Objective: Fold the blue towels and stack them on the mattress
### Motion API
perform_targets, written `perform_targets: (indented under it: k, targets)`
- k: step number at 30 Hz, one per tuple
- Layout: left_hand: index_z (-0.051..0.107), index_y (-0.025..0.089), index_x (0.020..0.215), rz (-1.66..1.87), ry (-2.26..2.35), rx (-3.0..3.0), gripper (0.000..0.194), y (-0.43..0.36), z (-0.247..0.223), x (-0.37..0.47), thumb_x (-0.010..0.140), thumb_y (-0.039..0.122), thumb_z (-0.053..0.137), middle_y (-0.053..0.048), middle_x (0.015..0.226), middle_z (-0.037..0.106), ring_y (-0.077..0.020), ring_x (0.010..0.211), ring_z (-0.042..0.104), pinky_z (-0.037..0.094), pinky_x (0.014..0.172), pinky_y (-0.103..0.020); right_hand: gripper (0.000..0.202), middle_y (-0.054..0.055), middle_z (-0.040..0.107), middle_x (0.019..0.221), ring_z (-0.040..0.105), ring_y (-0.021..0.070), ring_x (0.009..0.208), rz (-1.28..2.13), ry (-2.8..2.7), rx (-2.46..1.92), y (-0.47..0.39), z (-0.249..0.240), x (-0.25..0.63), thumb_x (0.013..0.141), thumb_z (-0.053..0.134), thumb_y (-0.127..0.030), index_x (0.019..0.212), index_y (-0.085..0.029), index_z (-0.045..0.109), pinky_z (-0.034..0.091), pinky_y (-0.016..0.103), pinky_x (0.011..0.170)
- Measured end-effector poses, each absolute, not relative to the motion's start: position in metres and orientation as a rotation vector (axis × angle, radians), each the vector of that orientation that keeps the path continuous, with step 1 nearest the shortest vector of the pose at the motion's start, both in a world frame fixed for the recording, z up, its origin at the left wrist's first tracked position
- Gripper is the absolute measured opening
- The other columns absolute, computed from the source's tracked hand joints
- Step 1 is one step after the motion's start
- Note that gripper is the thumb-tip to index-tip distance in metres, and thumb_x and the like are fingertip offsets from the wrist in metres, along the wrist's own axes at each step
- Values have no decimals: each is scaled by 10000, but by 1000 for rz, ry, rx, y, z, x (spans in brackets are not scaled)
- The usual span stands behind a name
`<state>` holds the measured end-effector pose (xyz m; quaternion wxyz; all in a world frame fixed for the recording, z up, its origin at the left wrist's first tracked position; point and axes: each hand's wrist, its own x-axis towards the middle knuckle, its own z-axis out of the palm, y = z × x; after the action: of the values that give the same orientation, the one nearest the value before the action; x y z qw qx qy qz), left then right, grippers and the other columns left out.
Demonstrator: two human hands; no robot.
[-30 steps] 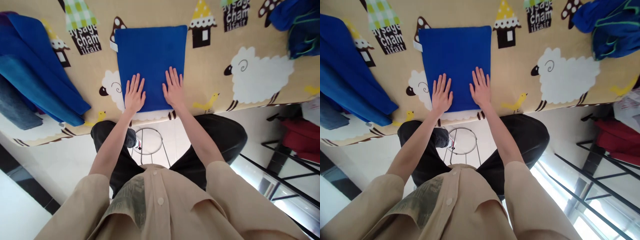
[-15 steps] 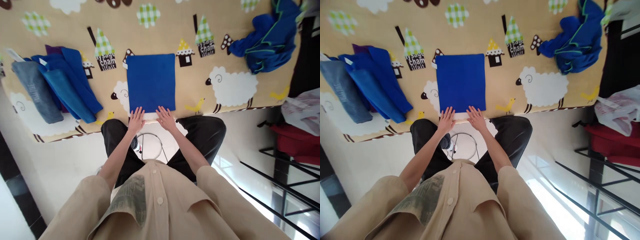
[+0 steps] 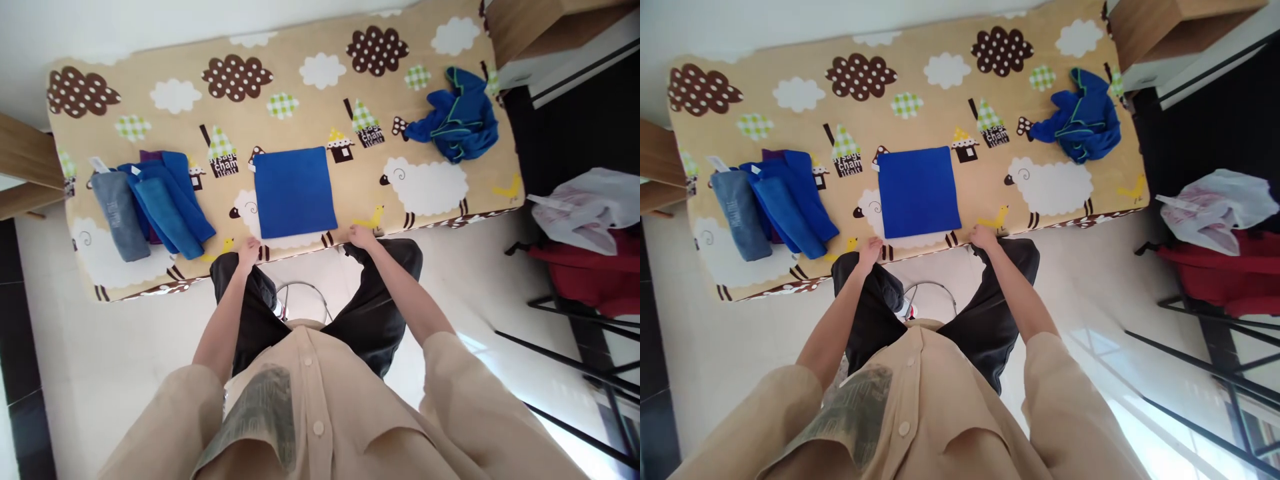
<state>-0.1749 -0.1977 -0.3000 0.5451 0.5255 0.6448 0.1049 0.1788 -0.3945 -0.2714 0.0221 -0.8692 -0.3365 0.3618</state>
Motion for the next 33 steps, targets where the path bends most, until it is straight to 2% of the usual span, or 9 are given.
perform_targets:
  k: [3,5,9,12,19,23,26,28,33]
  targets:
    - [625,175,1109,244,1535,1112,200,-197,-302,-169,913,172,668,-86,1014,730,-160,866,720,574,741,-257,455,257,731,1307,685,349,1294,1086,-897,-2614,-392,-282,172,969,608,-154,1406,-33,650,495,444,1146]
    - [637,167,1118,231,1506,1046,191,-196,-303,-165,930,168,667,-81,1004,731,-137,795,706,561,690,-237,406,227,749,1270,729,299,1201,1099,-799,-2537,-387,-292,164,997,612,-197,1376,-57,659,539,411,1091]
    - [656,155,1099,217,1485,971,129,-193,-308,-161,975,188,652,-72,963,742,-119,759,694,544,657,-215,266,155,780,1122,763,202,845,1188,-443,-2301,-373,-314,159,1027,641,-279,1235,-116,672,635,349,828]
    - [669,151,1063,230,1496,956,101,-191,-312,-158,995,225,664,-71,959,750,-111,758,693,538,659,-205,220,122,773,1048,737,178,742,1161,-241,-2202,-363,-326,163,1001,695,-270,1172,-140,648,638,319,727]
    - [617,173,979,325,1615,999,144,-190,-324,-148,954,253,734,-34,835,716,-117,702,702,504,600,-190,264,80,729,1010,737,181,760,1021,-150,-2207,-352,-341,162,955,695,-208,1197,-180,593,637,329,766]
    - [564,205,1020,338,1628,1061,200,-193,-323,-149,908,206,731,26,745,638,-100,605,632,475,564,-189,214,55,706,919,725,211,824,979,-343,-2291,-360,-333,159,935,671,-181,1144,-187,626,614,358,844]
    - [605,215,1062,302,1585,1129,192,-203,-315,-155,886,179,673,58,668,551,-95,537,543,443,532,-190,222,46,711,873,707,220,868,949,-536,-2348,-369,-320,155,898,625,-130,1110,-180,671,584,371,943]
    - [658,203,1019,272,1565,1137,152,-213,-308,-159,867,195,651,53,622,512,-106,523,517,431,520,-197,254,40,719,846,702,220,865,964,-628,-2352,-374,-310,147,884,576,-119,1092,-177,709,570,376,974]
    - [736,145,951,306,1534,1077,179,-236,-298,-165,821,202,625,22,618,537,-119,554,536,494,585,-235,307,62,768,897,727,215,914,937,-586,-2337,-384,-290,122,871,523,-197,1030,-154,783,569,341,962]
